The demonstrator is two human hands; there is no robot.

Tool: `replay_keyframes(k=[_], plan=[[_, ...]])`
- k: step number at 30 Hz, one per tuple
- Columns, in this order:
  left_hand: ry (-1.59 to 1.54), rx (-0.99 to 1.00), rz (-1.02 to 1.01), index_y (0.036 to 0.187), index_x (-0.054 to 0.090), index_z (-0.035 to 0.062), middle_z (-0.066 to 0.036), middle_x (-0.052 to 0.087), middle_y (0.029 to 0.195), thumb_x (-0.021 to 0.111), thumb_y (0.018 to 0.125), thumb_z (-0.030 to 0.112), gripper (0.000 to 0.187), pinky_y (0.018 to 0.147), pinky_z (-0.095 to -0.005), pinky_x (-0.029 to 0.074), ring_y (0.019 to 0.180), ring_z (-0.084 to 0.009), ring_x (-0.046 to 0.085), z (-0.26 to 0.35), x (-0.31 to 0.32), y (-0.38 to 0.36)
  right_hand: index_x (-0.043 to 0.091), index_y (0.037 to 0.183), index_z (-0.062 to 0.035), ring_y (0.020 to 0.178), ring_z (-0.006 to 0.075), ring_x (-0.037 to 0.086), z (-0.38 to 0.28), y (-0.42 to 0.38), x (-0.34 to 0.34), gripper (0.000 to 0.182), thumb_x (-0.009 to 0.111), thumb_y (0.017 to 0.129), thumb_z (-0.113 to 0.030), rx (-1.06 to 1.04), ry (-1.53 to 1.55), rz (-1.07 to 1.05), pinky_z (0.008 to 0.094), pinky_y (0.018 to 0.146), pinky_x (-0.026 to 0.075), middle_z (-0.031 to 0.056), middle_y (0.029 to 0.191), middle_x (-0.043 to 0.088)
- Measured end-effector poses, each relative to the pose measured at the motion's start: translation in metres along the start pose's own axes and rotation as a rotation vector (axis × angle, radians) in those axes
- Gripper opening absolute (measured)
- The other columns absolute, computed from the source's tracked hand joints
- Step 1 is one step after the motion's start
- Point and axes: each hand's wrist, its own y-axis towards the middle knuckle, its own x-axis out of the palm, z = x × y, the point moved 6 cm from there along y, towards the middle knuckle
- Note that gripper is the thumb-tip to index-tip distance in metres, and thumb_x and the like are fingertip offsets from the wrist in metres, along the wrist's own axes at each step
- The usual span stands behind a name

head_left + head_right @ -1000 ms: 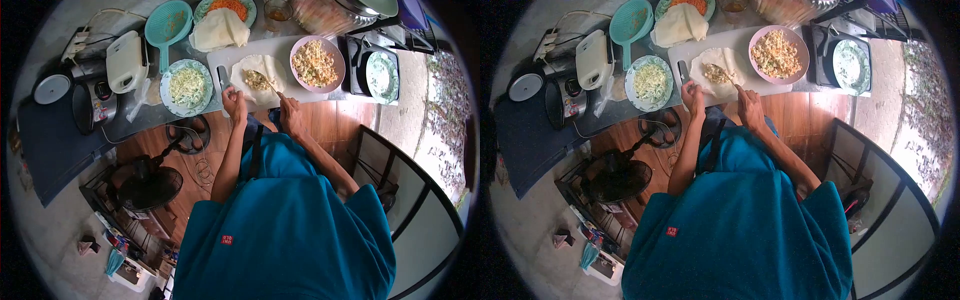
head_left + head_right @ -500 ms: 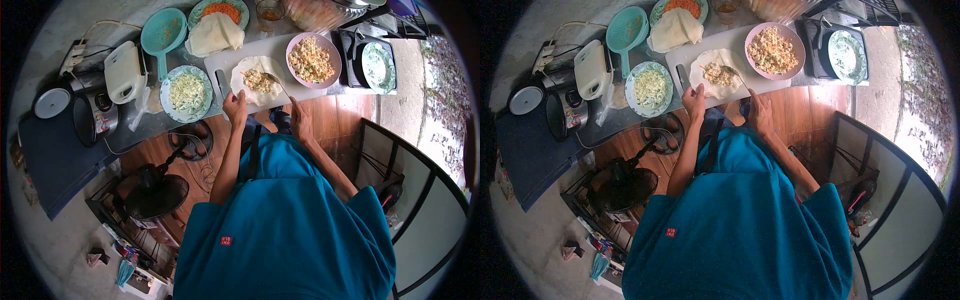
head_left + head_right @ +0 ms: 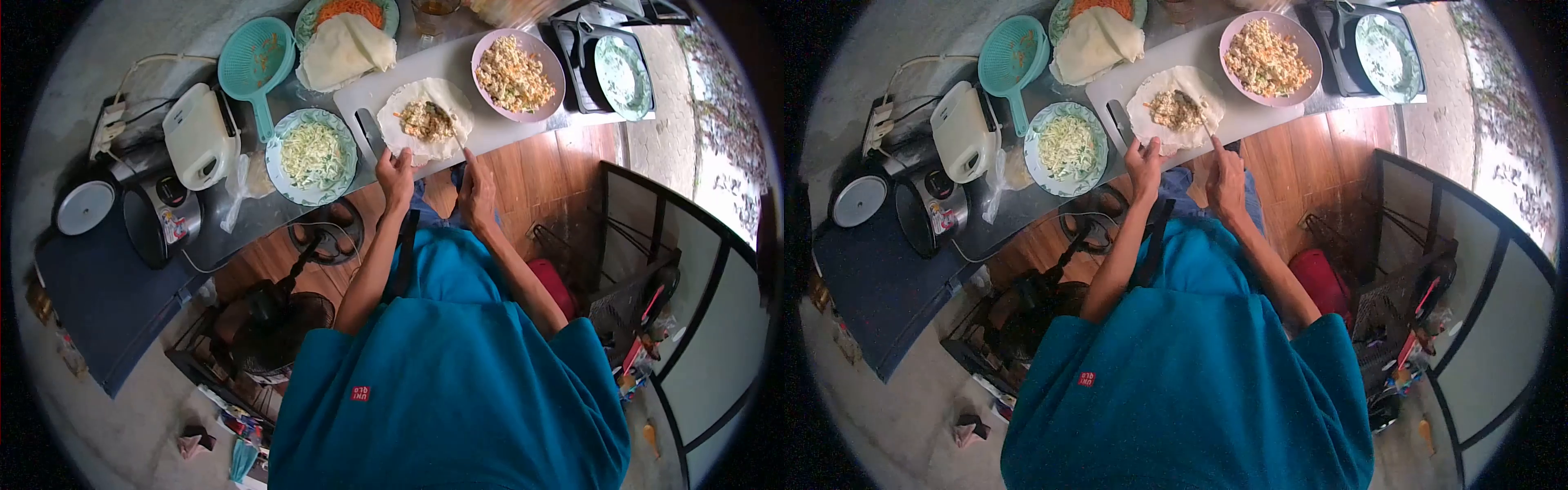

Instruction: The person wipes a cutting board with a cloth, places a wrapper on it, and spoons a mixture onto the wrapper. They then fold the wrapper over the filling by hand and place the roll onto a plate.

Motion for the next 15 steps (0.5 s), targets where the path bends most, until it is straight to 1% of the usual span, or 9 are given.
replay_keyframes(k=[1,5,7,8,10,11,13,14,15], plan=[[0.004,-0.002,-0.024,0.117,0.054,-0.0062,-0.014,0.065,0.100,0.057,0.096,0.010,0.026,0.068,-0.0324,0.061,0.081,-0.0179,0.064,0.003,0.000,-0.001,0.050,0.136,-0.0004,0.076,0.0304,0.052,-0.003,0.000,-0.007,0.049,0.050,0.087,0.007,0.006,0.006,0.036,0.0409,0.073,0.040,0.0136,0.078,0.051],[0.005,-0.013,-0.074,0.118,0.052,-0.0078,-0.016,0.064,0.102,0.055,0.097,0.009,0.027,0.070,-0.0341,0.062,0.083,-0.0194,0.064,0.008,-0.001,0.003,0.053,0.134,-0.0005,0.075,0.0309,0.053,-0.005,-0.010,-0.027,0.045,0.049,0.090,0.005,0.058,0.016,0.057,0.0412,0.073,0.042,0.0143,0.078,0.053],[0.152,-0.026,-0.080,0.118,0.052,-0.0085,-0.016,0.064,0.101,0.054,0.097,0.009,0.028,0.070,-0.0353,0.062,0.086,-0.0189,0.064,0.008,-0.002,0.007,0.054,0.133,-0.0007,0.075,0.0311,0.055,-0.001,-0.017,-0.032,0.042,0.049,0.091,0.003,0.105,0.046,0.057,0.0409,0.073,0.044,0.0163,0.080,0.056],[0.147,-0.025,-0.078,0.118,0.052,-0.0085,-0.016,0.064,0.101,0.054,0.097,0.009,0.028,0.070,-0.0353,0.062,0.086,-0.0189,0.064,0.006,-0.003,0.008,0.054,0.133,-0.0007,0.075,0.0311,0.055,0.000,-0.021,-0.032,0.042,0.049,0.091,0.003,0.101,0.043,0.055,0.0409,0.073,0.044,0.0163,0.080,0.056],[0.112,-0.066,-0.093,0.120,0.053,-0.0040,-0.011,0.062,0.099,0.056,0.097,0.011,0.027,0.069,-0.0319,0.060,0.084,-0.0166,0.062,0.000,-0.002,0.010,0.053,0.134,-0.0009,0.076,0.0309,0.056,0.007,-0.027,-0.027,0.043,0.050,0.091,0.003,0.186,0.056,0.061,0.0406,0.074,0.045,0.0177,0.081,0.057],[0.107,-0.063,-0.079,0.120,0.053,-0.0040,-0.011,0.062,0.099,0.056,0.097,0.011,0.027,0.069,-0.0319,0.060,0.084,-0.0166,0.062,0.000,0.000,0.009,0.053,0.134,-0.0009,0.076,0.0309,0.056,0.001,-0.024,-0.028,0.043,0.050,0.091,0.003,0.177,0.058,0.049,0.0406,0.074,0.045,0.0177,0.081,0.057],[0.021,-0.009,-0.047,0.120,0.053,-0.0039,-0.011,0.063,0.100,0.056,0.097,0.011,0.028,0.069,-0.0322,0.060,0.082,-0.0164,0.063,0.002,0.003,0.005,0.053,0.133,-0.0011,0.077,0.0311,0.057,-0.007,-0.022,-0.021,0.044,0.050,0.090,0.003,0.247,0.145,-0.060,0.0414,0.074,0.045,0.0177,0.081,0.057],[0.021,-0.007,-0.035,0.120,0.053,-0.0039,-0.011,0.063,0.100,0.056,0.097,0.011,0.028,0.069,-0.0322,0.060,0.082,-0.0164,0.063,0.001,0.001,0.005,0.053,0.133,-0.0011,0.077,0.0311,0.057,-0.007,-0.019,-0.015,0.044,0.050,0.090,0.003,0.242,0.149,-0.071,0.0414,0.074,0.045,0.0177,0.081,0.057],[0.058,0.008,-0.024,0.120,0.053,-0.0039,-0.011,0.063,0.100,0.056,0.097,0.010,0.027,0.070,-0.0325,0.060,0.082,-0.0168,0.063,0.001,0.000,0.005,0.054,0.134,-0.0013,0.077,0.0311,0.057,-0.010,-0.015,-0.011,0.044,0.051,0.090,0.004,0.161,0.152,-0.070,0.0415,0.074,0.045,0.0174,0.080,0.056]])
